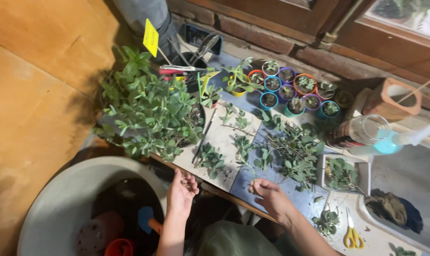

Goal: The person trims plant stems using yellow-handled scissors, removing lower leaves and cutting the stems into smaller pieces. The trimmed pieces are placed on a blue mat on the countertop next to a sink.

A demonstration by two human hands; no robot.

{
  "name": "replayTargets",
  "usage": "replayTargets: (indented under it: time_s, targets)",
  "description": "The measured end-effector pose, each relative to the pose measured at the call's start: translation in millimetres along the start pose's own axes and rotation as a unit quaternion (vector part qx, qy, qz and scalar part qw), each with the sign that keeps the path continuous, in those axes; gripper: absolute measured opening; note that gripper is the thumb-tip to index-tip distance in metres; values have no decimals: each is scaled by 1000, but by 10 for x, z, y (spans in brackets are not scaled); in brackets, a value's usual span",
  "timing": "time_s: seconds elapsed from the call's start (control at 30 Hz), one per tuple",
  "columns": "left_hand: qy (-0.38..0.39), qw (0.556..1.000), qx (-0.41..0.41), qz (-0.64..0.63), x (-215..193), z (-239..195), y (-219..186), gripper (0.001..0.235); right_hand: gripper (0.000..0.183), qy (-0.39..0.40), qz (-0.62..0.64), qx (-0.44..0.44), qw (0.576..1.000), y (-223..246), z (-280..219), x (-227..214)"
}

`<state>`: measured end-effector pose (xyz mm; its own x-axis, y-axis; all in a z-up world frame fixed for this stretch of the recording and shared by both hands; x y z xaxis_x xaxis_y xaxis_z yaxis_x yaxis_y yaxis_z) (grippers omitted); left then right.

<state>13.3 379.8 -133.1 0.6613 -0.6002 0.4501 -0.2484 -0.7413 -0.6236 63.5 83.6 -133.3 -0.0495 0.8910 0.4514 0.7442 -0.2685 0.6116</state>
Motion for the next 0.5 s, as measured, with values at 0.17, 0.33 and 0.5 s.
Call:
replayTargets:
  time_s: [0.17,0.33,0.5]
  targets:
    - [-13,1000,7,4,-153,-179,63,37,8,-100,31,52,993,-265,425,353]
    - [-22,999,-4,32,-131,-258,207,33,11,-161,-26,69,984,-419,594,536]
    - [-4,998,-13,54,-48,-288,306,37,15,-189,-34,-41,981,-765,1038,331]
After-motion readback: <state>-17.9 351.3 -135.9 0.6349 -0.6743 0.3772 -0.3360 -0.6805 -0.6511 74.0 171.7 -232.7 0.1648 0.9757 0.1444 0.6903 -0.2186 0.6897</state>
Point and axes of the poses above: each hand's wrist, its own z-axis towards the middle knuckle, its own x-axis out of the palm, y = z × x, the point moved 4 cm from there along z, towards the middle knuckle, and after that the axes turned 5 degrees about z, right-handed, at the moved point
